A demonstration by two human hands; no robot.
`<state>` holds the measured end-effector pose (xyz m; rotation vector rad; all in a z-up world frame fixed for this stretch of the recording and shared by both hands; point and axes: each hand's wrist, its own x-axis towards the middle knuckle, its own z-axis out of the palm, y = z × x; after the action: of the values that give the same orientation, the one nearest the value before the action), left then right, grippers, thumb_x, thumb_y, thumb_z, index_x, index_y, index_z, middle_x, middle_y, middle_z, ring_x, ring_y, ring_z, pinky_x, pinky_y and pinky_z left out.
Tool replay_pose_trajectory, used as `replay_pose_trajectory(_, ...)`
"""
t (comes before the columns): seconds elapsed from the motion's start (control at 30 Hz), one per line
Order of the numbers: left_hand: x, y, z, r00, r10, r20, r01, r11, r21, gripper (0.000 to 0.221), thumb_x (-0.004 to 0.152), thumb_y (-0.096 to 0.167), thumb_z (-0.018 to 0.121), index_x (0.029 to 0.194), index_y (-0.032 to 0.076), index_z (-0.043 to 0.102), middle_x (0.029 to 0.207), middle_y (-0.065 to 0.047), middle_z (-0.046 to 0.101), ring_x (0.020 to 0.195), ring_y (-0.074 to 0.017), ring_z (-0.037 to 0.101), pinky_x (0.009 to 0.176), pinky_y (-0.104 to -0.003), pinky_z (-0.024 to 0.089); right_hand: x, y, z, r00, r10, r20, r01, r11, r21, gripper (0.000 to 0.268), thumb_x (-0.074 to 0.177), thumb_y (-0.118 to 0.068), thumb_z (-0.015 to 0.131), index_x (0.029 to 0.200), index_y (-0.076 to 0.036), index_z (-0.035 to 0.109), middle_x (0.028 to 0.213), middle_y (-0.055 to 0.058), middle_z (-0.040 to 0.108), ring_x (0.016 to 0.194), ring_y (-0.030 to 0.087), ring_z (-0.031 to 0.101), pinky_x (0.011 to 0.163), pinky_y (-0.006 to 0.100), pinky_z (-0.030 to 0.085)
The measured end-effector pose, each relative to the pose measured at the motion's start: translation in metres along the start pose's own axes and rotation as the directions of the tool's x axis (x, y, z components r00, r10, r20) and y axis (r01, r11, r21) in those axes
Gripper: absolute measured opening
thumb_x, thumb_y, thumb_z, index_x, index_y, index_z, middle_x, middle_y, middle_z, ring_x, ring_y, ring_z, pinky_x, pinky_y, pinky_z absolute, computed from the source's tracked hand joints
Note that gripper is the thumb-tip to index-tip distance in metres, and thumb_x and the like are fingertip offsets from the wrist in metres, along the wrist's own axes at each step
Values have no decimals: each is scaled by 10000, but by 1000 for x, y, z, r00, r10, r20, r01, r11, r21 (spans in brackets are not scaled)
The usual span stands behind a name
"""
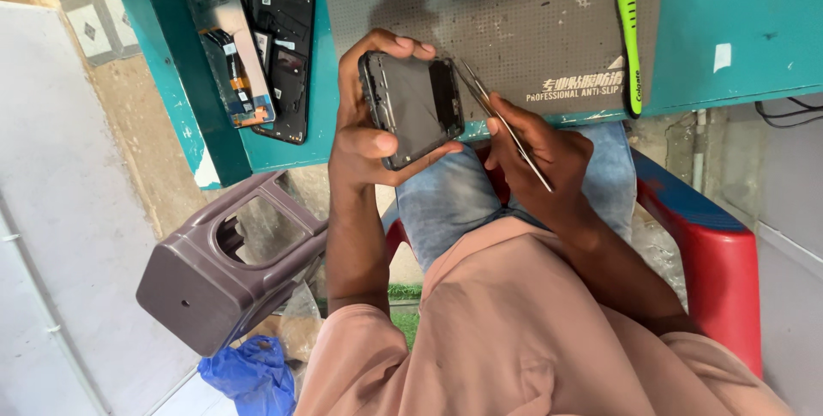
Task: The person uses tweezers to carefully clean and scrape adhesive residue from the edges of a mobile phone frame and its internal components. The person then picks up a replacement screen and uses a small tool to apply or adjust parts along the frame before fitting the components together.
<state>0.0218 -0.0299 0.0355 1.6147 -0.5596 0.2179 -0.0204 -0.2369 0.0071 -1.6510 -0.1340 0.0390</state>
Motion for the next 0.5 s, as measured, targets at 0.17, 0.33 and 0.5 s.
replay_pose_trajectory(0.17, 2, 2, 0, 999, 36, -9, -35, 997, 67, 950, 698, -11, 1020, 1292, 522, 506, 1451, -140, 396, 1334, -339, 552, 996, -445, 632, -3, 5, 2, 1000, 2, -29, -2, 1000, 6, 247, 1053, -13, 692, 1288, 58, 677, 786, 86, 733, 654, 90, 693, 566, 221, 524)
replay_pose_trajectory(0.33, 4, 3, 0, 999, 42, 1, -42, 996, 74, 998, 697, 1, 1027, 1344, 526, 479, 1454, -150, 385, 1333, -345, 552, 983, -444, 643, -3, 6, 3, 999, -22, -36, 23, 999, 27, 252, 1054, -16, 690, 1294, 57, 666, 801, 90, 737, 658, 95, 700, 554, 220, 530)
replay_pose_trajectory(0.5, 4, 0, -3, 998, 65, 11, -65, 995, 81, 1055, 676, 27, 1032, 1392, 541, 452, 1456, -147, 382, 1318, -343, 555, 998, -465, 618, -3, 6, 3, 999, 4, -54, 0, 997, 76, 253, 1061, -20, 676, 1301, 60, 661, 898, 128, 761, 650, 99, 688, 539, 222, 523)
